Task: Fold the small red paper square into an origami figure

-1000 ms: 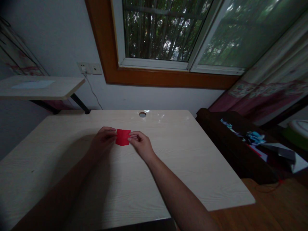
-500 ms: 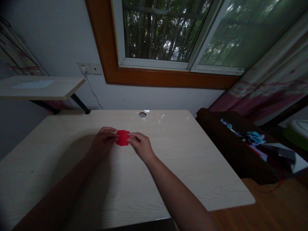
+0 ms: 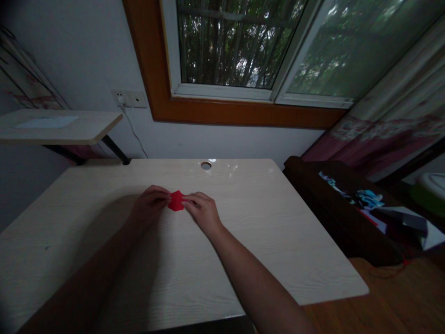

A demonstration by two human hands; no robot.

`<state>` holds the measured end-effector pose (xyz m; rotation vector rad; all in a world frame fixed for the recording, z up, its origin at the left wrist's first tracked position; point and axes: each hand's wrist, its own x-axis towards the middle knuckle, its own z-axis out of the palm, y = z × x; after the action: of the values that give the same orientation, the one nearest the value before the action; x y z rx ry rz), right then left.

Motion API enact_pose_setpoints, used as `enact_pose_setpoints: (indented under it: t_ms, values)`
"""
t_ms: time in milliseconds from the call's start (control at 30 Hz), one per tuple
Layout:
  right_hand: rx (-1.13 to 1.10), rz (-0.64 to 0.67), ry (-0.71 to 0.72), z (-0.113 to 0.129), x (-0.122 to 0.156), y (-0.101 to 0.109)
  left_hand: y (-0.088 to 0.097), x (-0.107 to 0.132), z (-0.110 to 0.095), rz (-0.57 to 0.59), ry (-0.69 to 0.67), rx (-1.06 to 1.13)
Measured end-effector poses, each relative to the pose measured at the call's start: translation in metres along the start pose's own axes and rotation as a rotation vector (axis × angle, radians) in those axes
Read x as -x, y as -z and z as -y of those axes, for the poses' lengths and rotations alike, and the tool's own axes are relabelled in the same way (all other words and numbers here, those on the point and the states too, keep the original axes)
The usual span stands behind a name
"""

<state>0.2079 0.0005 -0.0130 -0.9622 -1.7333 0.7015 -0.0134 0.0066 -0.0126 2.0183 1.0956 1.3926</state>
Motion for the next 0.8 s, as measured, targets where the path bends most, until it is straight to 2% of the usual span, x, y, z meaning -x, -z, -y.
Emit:
enact_pose_setpoints:
  t_ms: [133, 333, 567, 800]
  values:
    - [0.002, -0.018, 0.048, -0.0004, 0.0000, -0.0014, 0.0001, -0.0001, -0.0020, 0.023, 0.040, 0.006]
    - [-0.008, -0.081, 0.091, 0.0029, 0.0001, -0.0023, -0.0003, -0.0003, -0.0051, 0.009, 0.017, 0.036]
    - [-0.023, -0.012, 0.091, 0.0043, 0.0006, -0.0024, -0.0010, 0.0019, -0.0039, 0.061, 0.008, -0.017]
    - [0.009, 0.003, 0.115, 0.0035, 0.0010, -0.0017, -0.0034, 0.0037, -0.0004, 0.070, -0.010, -0.021]
